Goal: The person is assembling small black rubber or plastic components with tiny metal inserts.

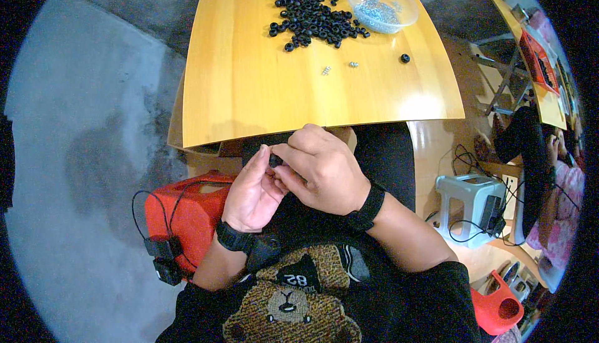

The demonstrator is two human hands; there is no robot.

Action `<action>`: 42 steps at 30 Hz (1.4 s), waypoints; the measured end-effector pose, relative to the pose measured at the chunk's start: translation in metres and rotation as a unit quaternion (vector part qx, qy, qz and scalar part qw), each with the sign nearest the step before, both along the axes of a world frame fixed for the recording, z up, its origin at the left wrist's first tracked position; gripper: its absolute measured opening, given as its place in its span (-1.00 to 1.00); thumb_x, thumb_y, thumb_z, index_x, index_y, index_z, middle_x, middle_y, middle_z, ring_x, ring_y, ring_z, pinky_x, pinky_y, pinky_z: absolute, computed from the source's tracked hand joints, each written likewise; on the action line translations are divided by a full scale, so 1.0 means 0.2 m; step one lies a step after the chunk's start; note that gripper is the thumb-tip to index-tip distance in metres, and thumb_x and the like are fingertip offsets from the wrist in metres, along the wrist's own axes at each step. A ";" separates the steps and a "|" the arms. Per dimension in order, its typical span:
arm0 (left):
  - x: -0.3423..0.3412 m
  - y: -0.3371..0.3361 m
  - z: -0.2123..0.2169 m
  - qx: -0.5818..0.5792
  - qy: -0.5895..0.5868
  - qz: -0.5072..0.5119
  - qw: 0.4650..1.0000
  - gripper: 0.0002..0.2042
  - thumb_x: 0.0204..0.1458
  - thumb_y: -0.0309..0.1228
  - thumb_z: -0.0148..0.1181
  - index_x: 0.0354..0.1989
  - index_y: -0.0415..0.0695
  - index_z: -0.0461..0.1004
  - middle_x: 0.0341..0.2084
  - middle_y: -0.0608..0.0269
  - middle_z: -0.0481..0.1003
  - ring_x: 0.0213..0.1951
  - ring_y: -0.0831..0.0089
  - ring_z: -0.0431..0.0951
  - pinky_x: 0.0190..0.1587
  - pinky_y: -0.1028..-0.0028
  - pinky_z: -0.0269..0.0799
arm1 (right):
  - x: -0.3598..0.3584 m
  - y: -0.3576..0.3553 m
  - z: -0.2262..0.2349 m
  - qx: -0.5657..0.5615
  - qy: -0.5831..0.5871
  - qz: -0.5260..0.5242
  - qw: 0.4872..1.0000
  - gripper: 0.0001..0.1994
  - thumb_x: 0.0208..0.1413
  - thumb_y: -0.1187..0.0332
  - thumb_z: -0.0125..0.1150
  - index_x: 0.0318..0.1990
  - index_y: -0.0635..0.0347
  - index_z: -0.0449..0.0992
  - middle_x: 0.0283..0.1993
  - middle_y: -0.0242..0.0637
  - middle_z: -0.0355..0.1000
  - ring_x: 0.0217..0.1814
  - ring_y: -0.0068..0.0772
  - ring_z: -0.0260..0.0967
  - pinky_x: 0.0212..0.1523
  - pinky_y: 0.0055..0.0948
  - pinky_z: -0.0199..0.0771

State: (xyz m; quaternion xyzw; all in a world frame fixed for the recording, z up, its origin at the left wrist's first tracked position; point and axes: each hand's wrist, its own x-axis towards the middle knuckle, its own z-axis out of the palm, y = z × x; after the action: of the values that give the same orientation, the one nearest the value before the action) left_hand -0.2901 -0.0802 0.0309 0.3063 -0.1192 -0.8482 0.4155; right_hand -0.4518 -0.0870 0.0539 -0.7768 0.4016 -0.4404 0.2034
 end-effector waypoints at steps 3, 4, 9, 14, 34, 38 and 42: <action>0.02 0.02 0.04 -0.081 -0.018 -0.028 0.996 -0.68 0.15 -0.22 0.00 -0.04 -0.18 0.35 -0.26 0.31 0.46 -0.26 0.56 0.45 -0.16 0.52 0.39 | -0.01 0.02 0.03 0.011 0.010 -0.011 1.000 -0.73 -0.26 0.49 0.27 -0.29 0.27 0.50 -0.43 -0.22 0.31 -0.37 -0.20 0.32 -0.35 -0.32 0.35; 0.02 0.02 0.04 -0.082 -0.020 -0.028 0.996 -0.68 0.15 -0.22 0.00 -0.04 -0.18 0.35 -0.26 0.31 0.46 -0.26 0.56 0.45 -0.16 0.52 0.39 | -0.01 0.02 0.03 0.011 0.008 -0.011 1.000 -0.73 -0.26 0.49 0.27 -0.29 0.27 0.50 -0.43 -0.22 0.31 -0.37 -0.20 0.32 -0.35 -0.32 0.35; 0.03 0.03 0.03 -0.074 -0.026 -0.015 0.997 -0.66 0.11 -0.33 0.06 0.00 -0.25 0.35 -0.21 0.31 0.45 -0.21 0.60 0.41 -0.11 0.59 0.31 | 0.00 0.02 0.02 -0.006 -0.006 -0.003 1.000 -0.74 -0.25 0.51 0.25 -0.29 0.29 0.50 -0.44 -0.21 0.31 -0.37 -0.18 0.31 -0.34 -0.32 0.36; 0.03 0.04 0.03 -0.066 0.029 -0.021 0.997 -0.68 0.12 -0.35 0.04 0.01 -0.25 0.35 -0.20 0.29 0.44 -0.19 0.58 0.41 -0.07 0.56 0.32 | -0.03 0.03 0.01 0.000 -0.039 0.006 0.999 -0.75 -0.25 0.52 0.24 -0.29 0.29 0.49 -0.43 -0.20 0.31 -0.36 -0.17 0.32 -0.34 -0.32 0.36; 0.03 0.03 -0.03 -0.083 0.015 -0.039 0.996 -0.73 0.14 -0.39 0.01 -0.06 -0.27 0.40 -0.20 0.23 0.46 -0.18 0.52 0.43 -0.04 0.49 0.32 | -0.05 0.02 -0.01 0.061 -0.033 0.027 0.997 -0.73 -0.23 0.49 0.26 -0.26 0.23 0.50 -0.41 -0.20 0.34 -0.32 -0.16 0.33 -0.31 -0.31 0.36; 0.06 0.03 -0.04 -0.079 0.040 -0.049 0.995 -0.75 0.14 -0.40 0.01 -0.07 -0.26 0.41 -0.22 0.23 0.47 -0.20 0.52 0.44 -0.04 0.48 0.33 | -0.04 0.01 0.01 0.080 -0.047 0.045 0.995 -0.74 -0.22 0.49 0.26 -0.26 0.23 0.50 -0.42 -0.20 0.35 -0.33 -0.17 0.33 -0.31 -0.33 0.36; 0.06 0.04 -0.01 -0.090 0.047 -0.047 0.994 -0.75 0.13 -0.40 0.02 -0.09 -0.27 0.42 -0.21 0.21 0.47 -0.21 0.52 0.44 -0.05 0.47 0.34 | -0.04 0.03 0.04 0.117 -0.078 0.061 0.988 -0.75 -0.20 0.48 0.27 -0.26 0.23 0.51 -0.45 -0.23 0.37 -0.37 -0.21 0.34 -0.33 -0.36 0.35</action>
State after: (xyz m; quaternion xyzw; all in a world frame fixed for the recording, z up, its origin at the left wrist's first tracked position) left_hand -0.2789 -0.0719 0.0286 0.2211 -0.1897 -0.8660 0.4065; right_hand -0.4594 -0.0818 0.0612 -0.7343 0.3846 -0.4364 0.3499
